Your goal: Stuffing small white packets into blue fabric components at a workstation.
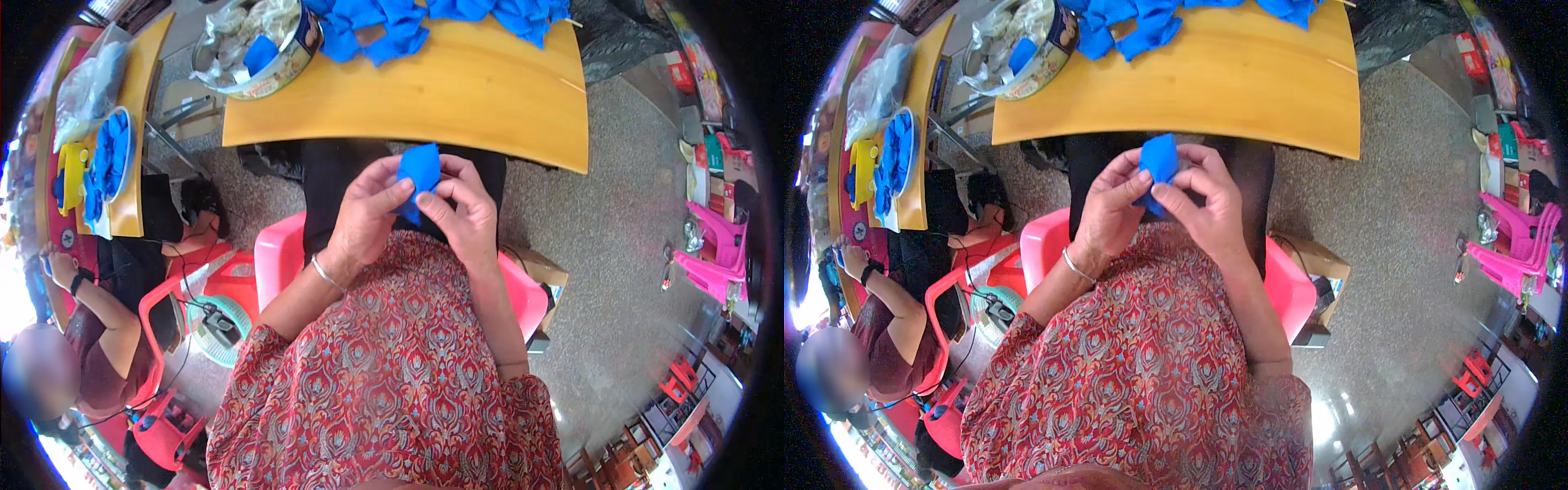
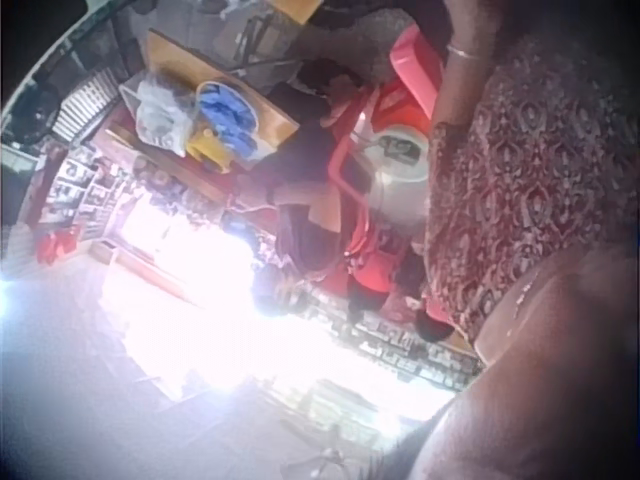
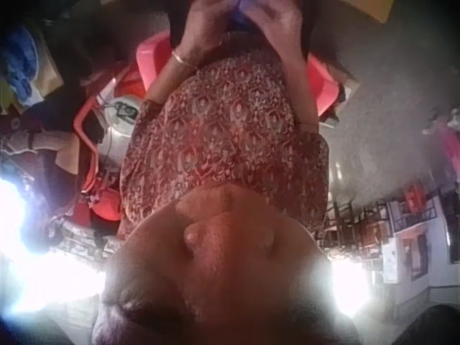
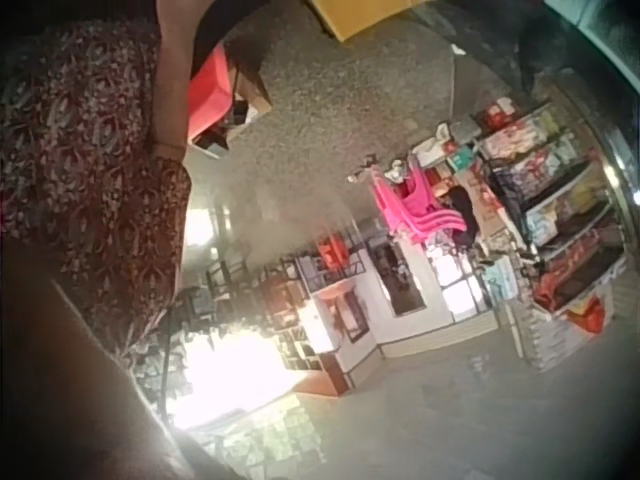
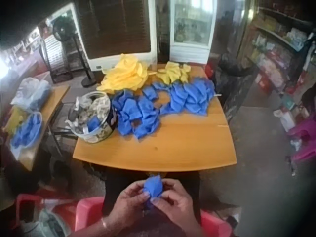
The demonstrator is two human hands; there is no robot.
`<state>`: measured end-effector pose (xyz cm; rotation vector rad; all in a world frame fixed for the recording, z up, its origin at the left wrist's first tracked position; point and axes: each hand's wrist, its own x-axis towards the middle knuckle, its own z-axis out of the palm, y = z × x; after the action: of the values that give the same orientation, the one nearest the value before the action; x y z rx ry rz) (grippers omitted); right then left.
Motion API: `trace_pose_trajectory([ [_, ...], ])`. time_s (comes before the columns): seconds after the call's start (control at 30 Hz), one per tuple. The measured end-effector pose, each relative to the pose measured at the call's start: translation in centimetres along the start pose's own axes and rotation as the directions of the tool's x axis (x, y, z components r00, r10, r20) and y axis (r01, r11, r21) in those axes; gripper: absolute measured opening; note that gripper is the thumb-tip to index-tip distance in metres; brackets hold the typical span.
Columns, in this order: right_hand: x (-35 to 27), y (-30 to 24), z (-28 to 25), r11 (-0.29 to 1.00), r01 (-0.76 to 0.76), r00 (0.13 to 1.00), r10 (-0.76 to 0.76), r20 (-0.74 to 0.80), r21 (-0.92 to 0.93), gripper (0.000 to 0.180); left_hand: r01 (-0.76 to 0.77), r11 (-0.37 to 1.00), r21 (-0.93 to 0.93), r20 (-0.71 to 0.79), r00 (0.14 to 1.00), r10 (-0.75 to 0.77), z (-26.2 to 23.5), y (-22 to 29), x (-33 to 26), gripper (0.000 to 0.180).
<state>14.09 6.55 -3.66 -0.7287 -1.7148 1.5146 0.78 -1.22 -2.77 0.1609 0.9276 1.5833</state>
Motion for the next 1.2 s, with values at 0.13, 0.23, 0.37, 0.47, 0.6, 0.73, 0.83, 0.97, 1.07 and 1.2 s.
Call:
trace_pose_trajectory([
  [0.13,0.6,-0.8,0.2,0.935,0.157,0.987,-0.161,0.013,-0.319,0.027,-0.024,0.999,-0.034,-0.019,1.000,0.024,1.1,0.5,-0.4,0.034],
  [0.23,0.7,0.0,0.1,0.910,0.194,0.976,-0.216,-0.022,-0.368,0.025,-0.094,0.995,0.039,-0.018,0.995,0.095,0.6,0.1,-0.1,0.032],
  [0.37,-0.2,-0.5,-0.1,0.981,0.049,0.999,-0.045,0.024,-0.189,0.017,-0.124,0.990,0.060,-0.026,0.992,0.126,-0.1,-0.2,0.0,0.028],
  [0.47,-0.6,-0.5,-0.4,0.999,-0.012,0.999,0.014,0.029,-0.053,0.015,-0.150,0.987,0.065,0.009,0.989,0.150,-0.5,-0.7,-0.1,0.029],
  [0.6,-0.7,-1.1,-0.5,0.953,0.110,0.993,-0.118,-0.014,-0.283,0.015,-0.138,0.990,0.005,0.021,0.990,0.138,1.2,-0.5,-0.7,0.031],
  [0.73,-0.5,-1.3,-0.1,0.965,0.052,0.998,-0.043,0.038,-0.256,0.016,-0.148,0.989,0.007,0.022,0.989,0.148,1.0,-0.1,-0.3,0.035],
  [0.83,-0.5,-1.5,-0.3,0.951,0.097,0.993,-0.072,0.097,-0.293,0.015,-0.105,0.994,0.026,0.003,0.994,0.105,-0.1,-0.3,0.1,0.040],
  [0.97,-0.6,-1.4,-0.9,0.974,-0.165,0.985,0.155,0.076,0.153,0.017,-0.055,0.995,0.085,0.021,0.998,0.054,1.5,0.2,-0.1,0.045],
  [1.07,-0.5,-1.4,-0.8,0.961,-0.136,0.991,0.129,0.044,0.242,0.017,-0.023,0.992,0.128,0.073,0.997,0.014,1.8,0.3,-0.5,0.050],
  [1.2,-0.9,-0.6,-0.4,0.903,-0.066,0.997,0.050,0.051,0.424,0.028,-0.114,0.980,0.162,0.075,0.992,0.103,2.0,-0.1,-0.9,0.055],
])
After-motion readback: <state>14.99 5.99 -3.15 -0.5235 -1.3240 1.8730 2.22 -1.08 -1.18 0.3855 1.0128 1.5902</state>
